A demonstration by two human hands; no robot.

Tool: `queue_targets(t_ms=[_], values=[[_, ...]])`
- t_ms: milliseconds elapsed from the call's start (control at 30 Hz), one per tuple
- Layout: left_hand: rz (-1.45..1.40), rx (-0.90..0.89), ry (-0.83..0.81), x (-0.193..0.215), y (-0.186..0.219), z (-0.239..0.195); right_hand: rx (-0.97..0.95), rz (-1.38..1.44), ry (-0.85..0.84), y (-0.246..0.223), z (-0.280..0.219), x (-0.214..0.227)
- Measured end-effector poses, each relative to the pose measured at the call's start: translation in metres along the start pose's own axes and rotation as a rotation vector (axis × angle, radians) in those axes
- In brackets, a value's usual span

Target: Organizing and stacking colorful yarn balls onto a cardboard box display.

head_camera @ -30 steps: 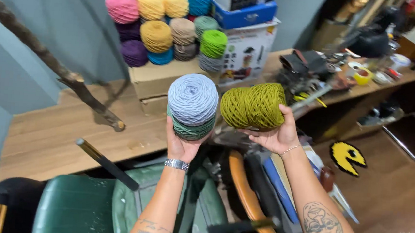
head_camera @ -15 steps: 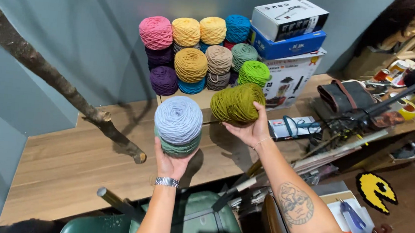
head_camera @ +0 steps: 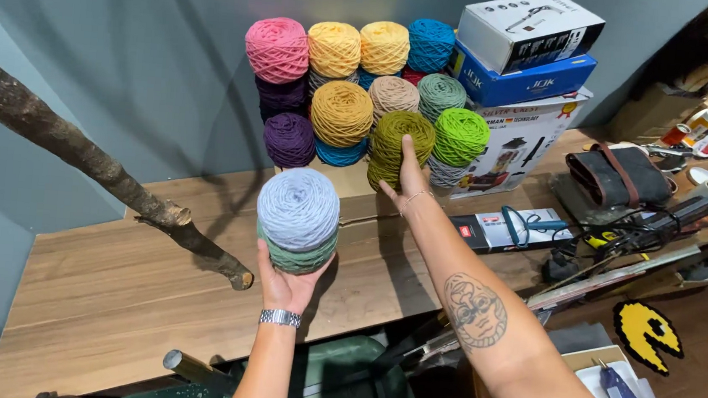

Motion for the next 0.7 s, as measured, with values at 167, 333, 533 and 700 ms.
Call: queue_targets(t_ms=[167, 333, 533, 700], values=[[-0.043, 0.004, 0.024, 0.0, -0.012, 0.021, -0.066, -0.078, -0.093, 0.004, -0.023, 0.026], [-0.084, 0.026, 0.023, -0.012, -0.025, 0.04, -0.197, -0.124, -0.071, 0.04, -0.027, 0.061], [-0.081, 0.029, -0.03, -0.012, -0.047, 0.066, 0.515, -0.572, -0.568, -0.004, -0.135, 0.002], [-0.059, -0.011, -0.12, 0.008, -0.069, 0.078, 1.131, -0.983, -0.807, -0.018, -0.144, -0.02]])
Point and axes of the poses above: each hand's wrist, its own z-axis towards the middle knuckle, its own x-axis out of the back of the hand, y = z × x, the point moved 2 cm from there along z, towards the middle knuckle, and after that the axes turned 11 degrees about z, right-handed, at the moved point
